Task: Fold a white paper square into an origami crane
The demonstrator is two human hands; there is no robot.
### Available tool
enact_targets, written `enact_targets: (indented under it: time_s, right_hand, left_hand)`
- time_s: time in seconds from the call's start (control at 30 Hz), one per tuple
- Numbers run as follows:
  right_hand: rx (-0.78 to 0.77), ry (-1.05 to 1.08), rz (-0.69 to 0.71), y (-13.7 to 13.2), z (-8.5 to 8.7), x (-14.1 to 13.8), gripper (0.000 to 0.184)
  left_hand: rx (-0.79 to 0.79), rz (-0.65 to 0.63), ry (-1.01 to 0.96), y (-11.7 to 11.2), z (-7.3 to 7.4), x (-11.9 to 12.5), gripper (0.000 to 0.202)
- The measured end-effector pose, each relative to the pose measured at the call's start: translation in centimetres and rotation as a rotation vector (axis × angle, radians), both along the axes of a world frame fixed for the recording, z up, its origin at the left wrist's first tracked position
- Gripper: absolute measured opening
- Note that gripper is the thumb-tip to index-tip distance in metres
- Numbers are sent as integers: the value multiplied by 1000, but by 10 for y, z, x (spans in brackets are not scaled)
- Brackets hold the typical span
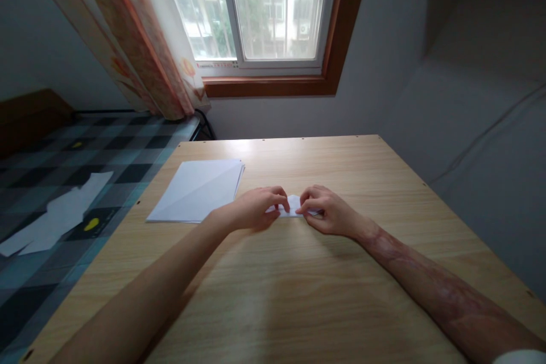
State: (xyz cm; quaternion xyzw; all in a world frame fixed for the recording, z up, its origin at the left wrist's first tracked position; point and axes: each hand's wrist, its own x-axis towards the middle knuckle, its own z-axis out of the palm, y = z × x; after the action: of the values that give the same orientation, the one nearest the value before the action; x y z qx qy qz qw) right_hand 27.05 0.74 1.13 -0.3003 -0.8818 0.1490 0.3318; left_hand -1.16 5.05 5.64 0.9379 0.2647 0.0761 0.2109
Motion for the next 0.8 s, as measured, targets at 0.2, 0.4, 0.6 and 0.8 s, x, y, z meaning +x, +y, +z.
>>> enact_targets:
  time_s: [0.2,0.4,0.6,0.8]
  right_hand:
    - [-36,-2,4,0,0,2,32]
    - [-24,-19,11,0,0,1,30]
    - [44,-61,-25,3,-1,4,23]
    - [32,-60,24,1,0,7,31]
  left_hand:
    - [86,11,35,-6,1,3,34]
    - [292,-28,125,-14,5,12,21]
    - [521,-37,257,-17,-5,20,15]
    - [570,32,185,-17,-17,21,21]
